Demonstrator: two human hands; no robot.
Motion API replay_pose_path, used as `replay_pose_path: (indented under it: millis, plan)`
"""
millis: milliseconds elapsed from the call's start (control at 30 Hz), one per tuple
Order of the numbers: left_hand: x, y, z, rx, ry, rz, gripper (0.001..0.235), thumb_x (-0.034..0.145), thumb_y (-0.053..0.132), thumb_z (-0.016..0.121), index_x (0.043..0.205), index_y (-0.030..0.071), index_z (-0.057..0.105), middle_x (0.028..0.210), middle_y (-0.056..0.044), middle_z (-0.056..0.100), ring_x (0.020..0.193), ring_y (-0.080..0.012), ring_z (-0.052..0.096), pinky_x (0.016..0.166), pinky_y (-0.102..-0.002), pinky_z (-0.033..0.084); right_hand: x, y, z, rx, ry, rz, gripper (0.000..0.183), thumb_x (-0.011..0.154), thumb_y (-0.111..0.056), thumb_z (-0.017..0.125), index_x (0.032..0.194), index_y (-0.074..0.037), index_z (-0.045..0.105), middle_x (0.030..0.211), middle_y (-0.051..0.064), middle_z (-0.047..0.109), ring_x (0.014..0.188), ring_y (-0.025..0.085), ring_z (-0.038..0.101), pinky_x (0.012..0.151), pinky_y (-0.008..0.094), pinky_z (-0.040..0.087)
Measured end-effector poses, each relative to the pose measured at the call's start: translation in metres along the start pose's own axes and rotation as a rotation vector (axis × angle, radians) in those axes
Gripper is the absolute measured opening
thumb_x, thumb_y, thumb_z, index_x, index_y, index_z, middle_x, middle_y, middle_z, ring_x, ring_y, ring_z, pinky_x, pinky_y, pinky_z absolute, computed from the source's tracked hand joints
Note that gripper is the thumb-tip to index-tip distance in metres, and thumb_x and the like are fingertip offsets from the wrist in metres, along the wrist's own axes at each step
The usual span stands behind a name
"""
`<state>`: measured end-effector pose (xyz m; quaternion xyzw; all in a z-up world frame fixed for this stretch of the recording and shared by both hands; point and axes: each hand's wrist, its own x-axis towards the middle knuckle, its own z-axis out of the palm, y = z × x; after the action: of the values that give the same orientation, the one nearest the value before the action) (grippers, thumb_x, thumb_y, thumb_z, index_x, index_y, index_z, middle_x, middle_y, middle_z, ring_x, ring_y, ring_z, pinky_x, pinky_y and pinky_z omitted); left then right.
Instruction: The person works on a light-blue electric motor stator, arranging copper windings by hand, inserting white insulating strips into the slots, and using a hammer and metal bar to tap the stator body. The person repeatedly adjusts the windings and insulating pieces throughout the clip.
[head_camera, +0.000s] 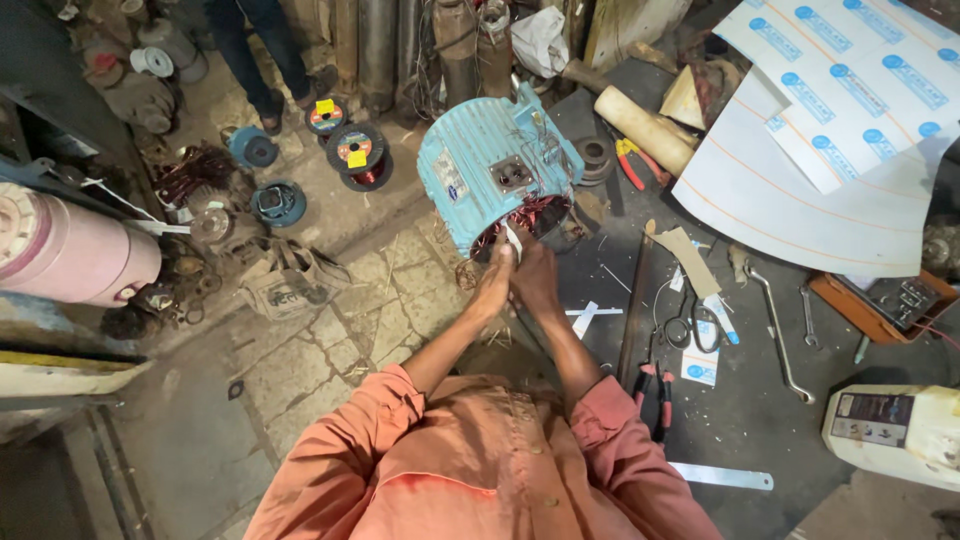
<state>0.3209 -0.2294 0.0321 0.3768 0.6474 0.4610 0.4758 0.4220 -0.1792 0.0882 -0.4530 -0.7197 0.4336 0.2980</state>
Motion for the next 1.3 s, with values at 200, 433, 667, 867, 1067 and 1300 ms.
replay_pose_path:
  millis: [200, 433, 667, 867, 1067, 1300]
  plan:
    - [0.005, 0.003, 0.003, -0.041, 0.029, -0.04, 0.078, 0.097, 0.069, 0.025, 0.163, 0.037, -0.001, 0.085, -0.003, 0.065, 0.047, -0.018, 0.061, 0.04, -0.031, 0.051, 0.02, 0.035, 0.013, 0.063, 0.065, -0.293, 0.049, 0.089, -0.02, 0.068, 0.134, -0.002, 0.064, 0.108, 0.025, 0.074, 0.097, 0.034, 0.076, 0.082, 0.04, 0.058]
    - [0.002, -0.004, 0.005, -0.211, -0.003, -0.121, 0.071, 0.1, 0.063, 0.036, 0.163, 0.049, 0.007, 0.083, -0.006, 0.053, 0.054, -0.0161, 0.059, 0.042, -0.029, 0.048, 0.04, 0.078, 0.019, 0.371, -0.18, -0.095, 0.04, 0.099, -0.004, 0.054, 0.138, -0.002, 0.064, 0.09, 0.015, 0.073, 0.07, 0.014, 0.061, 0.063, 0.032, 0.053]
    - [0.002, -0.004, 0.002, -0.207, -0.017, -0.058, 0.073, 0.1, 0.064, 0.034, 0.164, 0.044, 0.004, 0.076, -0.004, 0.052, 0.057, -0.0147, 0.06, 0.042, -0.029, 0.051, 0.038, 0.078, 0.017, 0.267, -0.133, -0.22, 0.043, 0.097, 0.0, 0.057, 0.14, -0.002, 0.061, 0.094, 0.007, 0.075, 0.072, 0.008, 0.061, 0.065, 0.027, 0.054]
    - [0.006, 0.005, 0.001, 0.072, 0.046, -0.036, 0.077, 0.101, 0.064, 0.028, 0.167, 0.032, 0.005, 0.077, -0.013, 0.063, 0.054, -0.0162, 0.061, 0.041, -0.028, 0.05, 0.038, 0.073, 0.024, 0.362, -0.148, -0.093, 0.043, 0.099, -0.004, 0.057, 0.142, -0.002, 0.059, 0.086, 0.012, 0.072, 0.059, 0.011, 0.055, 0.056, 0.03, 0.048]
    - [0.001, 0.009, 0.004, -0.004, 0.028, -0.035, 0.077, 0.101, 0.062, 0.032, 0.166, 0.034, 0.002, 0.093, -0.016, 0.064, 0.064, -0.0177, 0.064, 0.045, -0.029, 0.054, 0.036, 0.075, 0.023, 0.364, -0.084, -0.202, 0.037, 0.103, -0.01, 0.056, 0.14, -0.005, 0.059, 0.083, 0.016, 0.07, 0.057, 0.017, 0.058, 0.051, 0.036, 0.047]
    - [-0.01, 0.016, -0.01, -0.268, -0.09, -0.16, 0.071, 0.102, 0.062, 0.031, 0.165, 0.044, 0.004, 0.105, -0.014, 0.052, 0.072, -0.019, 0.054, 0.055, -0.033, 0.056, 0.032, 0.054, 0.02, 0.165, -0.051, -0.104, 0.039, 0.096, -0.008, 0.059, 0.135, -0.006, 0.066, 0.073, 0.017, 0.07, 0.051, 0.019, 0.063, 0.053, 0.038, 0.053]
